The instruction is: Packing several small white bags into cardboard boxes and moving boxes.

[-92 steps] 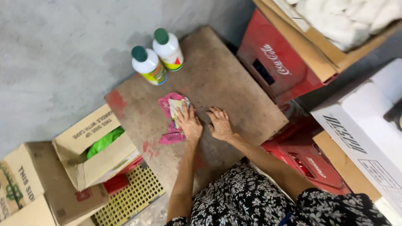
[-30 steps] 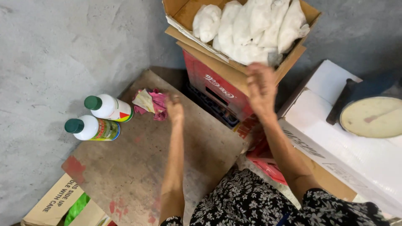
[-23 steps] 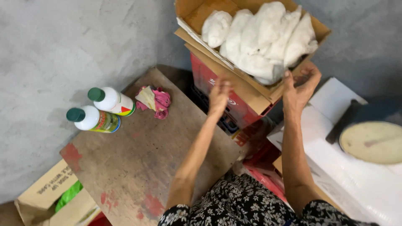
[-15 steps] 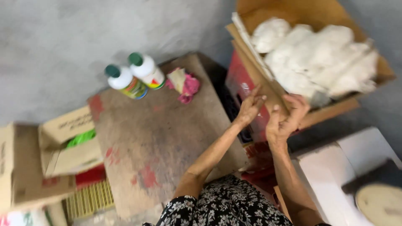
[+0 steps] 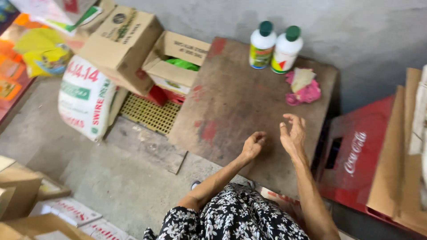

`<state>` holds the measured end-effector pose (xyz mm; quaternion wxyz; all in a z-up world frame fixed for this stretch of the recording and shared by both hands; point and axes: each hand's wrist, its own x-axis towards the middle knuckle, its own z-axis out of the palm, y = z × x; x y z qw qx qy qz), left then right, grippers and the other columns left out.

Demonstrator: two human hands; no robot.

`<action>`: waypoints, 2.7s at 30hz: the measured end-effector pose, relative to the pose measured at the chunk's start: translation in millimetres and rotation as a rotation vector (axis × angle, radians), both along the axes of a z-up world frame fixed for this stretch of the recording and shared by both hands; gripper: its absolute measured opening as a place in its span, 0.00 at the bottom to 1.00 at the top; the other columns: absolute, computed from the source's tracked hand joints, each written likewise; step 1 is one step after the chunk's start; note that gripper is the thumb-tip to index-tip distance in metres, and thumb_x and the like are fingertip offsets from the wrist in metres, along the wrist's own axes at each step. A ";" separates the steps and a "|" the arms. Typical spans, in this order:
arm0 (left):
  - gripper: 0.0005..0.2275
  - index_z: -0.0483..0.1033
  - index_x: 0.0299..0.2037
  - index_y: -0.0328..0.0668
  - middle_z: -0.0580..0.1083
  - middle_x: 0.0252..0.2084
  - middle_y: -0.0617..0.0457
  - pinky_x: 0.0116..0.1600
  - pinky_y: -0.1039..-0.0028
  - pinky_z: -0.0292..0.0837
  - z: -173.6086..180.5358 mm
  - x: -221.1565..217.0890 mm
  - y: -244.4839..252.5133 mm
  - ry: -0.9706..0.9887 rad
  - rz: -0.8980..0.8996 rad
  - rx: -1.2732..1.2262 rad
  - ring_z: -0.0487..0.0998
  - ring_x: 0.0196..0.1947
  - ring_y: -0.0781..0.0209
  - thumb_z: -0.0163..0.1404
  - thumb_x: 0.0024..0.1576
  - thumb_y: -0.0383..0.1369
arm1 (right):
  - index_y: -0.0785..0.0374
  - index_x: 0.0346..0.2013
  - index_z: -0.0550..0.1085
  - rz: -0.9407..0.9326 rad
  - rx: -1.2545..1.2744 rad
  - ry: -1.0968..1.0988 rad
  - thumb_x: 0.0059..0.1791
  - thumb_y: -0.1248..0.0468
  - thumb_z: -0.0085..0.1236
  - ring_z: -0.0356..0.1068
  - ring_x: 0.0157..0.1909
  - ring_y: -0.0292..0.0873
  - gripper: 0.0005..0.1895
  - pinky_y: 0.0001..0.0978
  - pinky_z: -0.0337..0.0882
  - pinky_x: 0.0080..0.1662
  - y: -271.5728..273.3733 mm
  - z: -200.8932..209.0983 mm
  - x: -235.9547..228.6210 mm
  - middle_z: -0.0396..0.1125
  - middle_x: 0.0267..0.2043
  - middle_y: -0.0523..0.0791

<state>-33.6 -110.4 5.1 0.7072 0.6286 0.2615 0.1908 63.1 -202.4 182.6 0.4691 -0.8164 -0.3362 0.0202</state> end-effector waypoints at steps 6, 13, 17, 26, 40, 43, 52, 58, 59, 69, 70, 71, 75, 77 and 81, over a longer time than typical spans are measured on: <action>0.13 0.75 0.57 0.39 0.79 0.43 0.50 0.52 0.71 0.74 -35.0 -115.2 56.8 0.133 0.240 -0.069 0.78 0.44 0.60 0.47 0.63 0.28 | 0.59 0.54 0.72 0.289 -0.057 -0.136 0.48 0.69 0.61 0.63 0.60 0.56 0.19 0.49 0.65 0.61 95.0 -45.4 -66.5 0.63 0.58 0.52; 0.15 0.75 0.57 0.39 0.79 0.51 0.47 0.56 0.68 0.75 -38.9 -284.3 128.6 0.208 0.550 0.117 0.80 0.49 0.56 0.50 0.60 0.29 | 0.58 0.54 0.71 0.549 -0.150 -0.170 0.46 0.67 0.63 0.61 0.61 0.59 0.21 0.51 0.63 0.61 185.6 -57.3 -203.5 0.63 0.60 0.52; 0.26 0.63 0.68 0.43 0.60 0.69 0.32 0.67 0.53 0.61 -38.1 -373.3 162.4 0.572 0.660 0.435 0.62 0.67 0.35 0.52 0.60 0.38 | 0.58 0.55 0.70 0.697 -0.215 -0.160 0.45 0.65 0.62 0.60 0.62 0.59 0.23 0.53 0.63 0.61 222.6 -72.4 -272.9 0.62 0.60 0.51; 0.33 0.48 0.76 0.51 0.43 0.77 0.27 0.72 0.46 0.48 -40.1 -433.3 187.3 0.618 0.770 0.343 0.47 0.75 0.27 0.48 0.62 0.45 | 0.57 0.58 0.68 0.885 -0.397 -0.152 0.45 0.64 0.62 0.55 0.67 0.59 0.26 0.61 0.59 0.60 265.7 -96.5 -347.8 0.58 0.65 0.51; 0.31 0.50 0.76 0.51 0.44 0.77 0.32 0.72 0.44 0.49 -55.5 -418.0 251.0 0.737 0.803 0.168 0.47 0.76 0.32 0.44 0.63 0.47 | 0.61 0.56 0.69 0.972 -0.390 -0.106 0.46 0.64 0.62 0.59 0.64 0.59 0.24 0.50 0.61 0.64 348.8 -170.6 -319.5 0.61 0.61 0.53; 0.31 0.50 0.76 0.50 0.44 0.77 0.30 0.73 0.44 0.51 -66.7 -415.0 263.1 0.686 0.849 0.222 0.48 0.75 0.30 0.44 0.63 0.47 | 0.61 0.57 0.69 0.991 -0.377 -0.120 0.45 0.64 0.62 0.59 0.64 0.59 0.26 0.51 0.60 0.64 362.6 -188.7 -316.4 0.61 0.61 0.53; 0.31 0.49 0.76 0.54 0.39 0.79 0.36 0.70 0.28 0.39 4.9 -458.3 272.3 0.846 0.832 0.214 0.37 0.77 0.29 0.43 0.64 0.47 | 0.60 0.67 0.60 0.983 -0.415 -0.254 0.46 0.56 0.59 0.47 0.73 0.63 0.36 0.66 0.50 0.66 390.1 -143.7 -379.6 0.49 0.73 0.55; 0.33 0.47 0.77 0.61 0.31 0.79 0.38 0.68 0.23 0.28 39.2 -516.7 255.4 1.018 0.971 0.550 0.28 0.77 0.26 0.48 0.62 0.47 | 0.50 0.77 0.49 1.167 -0.313 -0.482 0.51 0.46 0.52 0.28 0.80 0.65 0.42 0.84 0.33 0.65 400.6 -111.3 -449.8 0.32 0.81 0.53; 0.33 0.47 0.77 0.63 0.30 0.79 0.38 0.68 0.22 0.28 41.9 -526.7 251.2 1.023 0.992 0.566 0.28 0.77 0.26 0.49 0.62 0.46 | 0.48 0.77 0.49 1.200 -0.319 -0.515 0.52 0.45 0.51 0.27 0.80 0.66 0.42 0.84 0.33 0.64 400.2 -108.3 -461.6 0.31 0.81 0.53; 0.34 0.45 0.78 0.65 0.29 0.79 0.36 0.67 0.22 0.30 45.2 -590.2 190.2 1.143 1.326 0.373 0.27 0.77 0.25 0.48 0.63 0.46 | 0.48 0.76 0.51 1.547 -0.323 -0.536 0.51 0.46 0.53 0.28 0.80 0.66 0.41 0.84 0.36 0.64 394.2 -99.9 -553.2 0.31 0.81 0.53; 0.34 0.45 0.78 0.65 0.29 0.79 0.36 0.67 0.22 0.30 40.5 -593.2 183.4 1.149 1.357 0.353 0.27 0.77 0.25 0.48 0.63 0.46 | 0.48 0.76 0.51 1.579 -0.317 -0.549 0.51 0.46 0.53 0.28 0.80 0.66 0.41 0.84 0.36 0.64 393.3 -104.8 -559.3 0.31 0.81 0.53; 0.34 0.45 0.78 0.64 0.29 0.79 0.37 0.67 0.21 0.30 35.4 -595.7 177.1 1.167 1.387 0.290 0.28 0.76 0.25 0.48 0.63 0.47 | 0.48 0.75 0.51 1.614 -0.334 -0.546 0.51 0.46 0.53 0.29 0.80 0.65 0.41 0.84 0.37 0.64 392.9 -110.2 -565.2 0.32 0.81 0.54; 0.34 0.44 0.77 0.62 0.30 0.79 0.37 0.66 0.21 0.32 26.9 -591.7 148.0 1.233 1.509 0.076 0.29 0.76 0.25 0.47 0.62 0.48 | 0.50 0.74 0.52 1.759 -0.387 -0.578 0.50 0.47 0.55 0.31 0.79 0.65 0.41 0.84 0.40 0.63 384.2 -116.2 -583.1 0.34 0.80 0.54; 0.34 0.44 0.77 0.61 0.30 0.79 0.36 0.66 0.21 0.32 24.6 -585.2 135.6 1.243 1.544 0.035 0.29 0.76 0.25 0.47 0.63 0.48 | 0.50 0.74 0.52 1.812 -0.390 -0.569 0.50 0.48 0.55 0.32 0.79 0.65 0.41 0.83 0.41 0.64 375.0 -111.2 -587.6 0.34 0.80 0.54; 0.34 0.44 0.77 0.60 0.30 0.79 0.35 0.67 0.22 0.31 22.0 -595.4 127.3 1.261 1.619 -0.038 0.28 0.76 0.23 0.47 0.62 0.49 | 0.50 0.74 0.52 1.897 -0.352 -0.556 0.49 0.50 0.57 0.34 0.79 0.64 0.42 0.82 0.43 0.64 366.5 -114.6 -613.0 0.36 0.80 0.54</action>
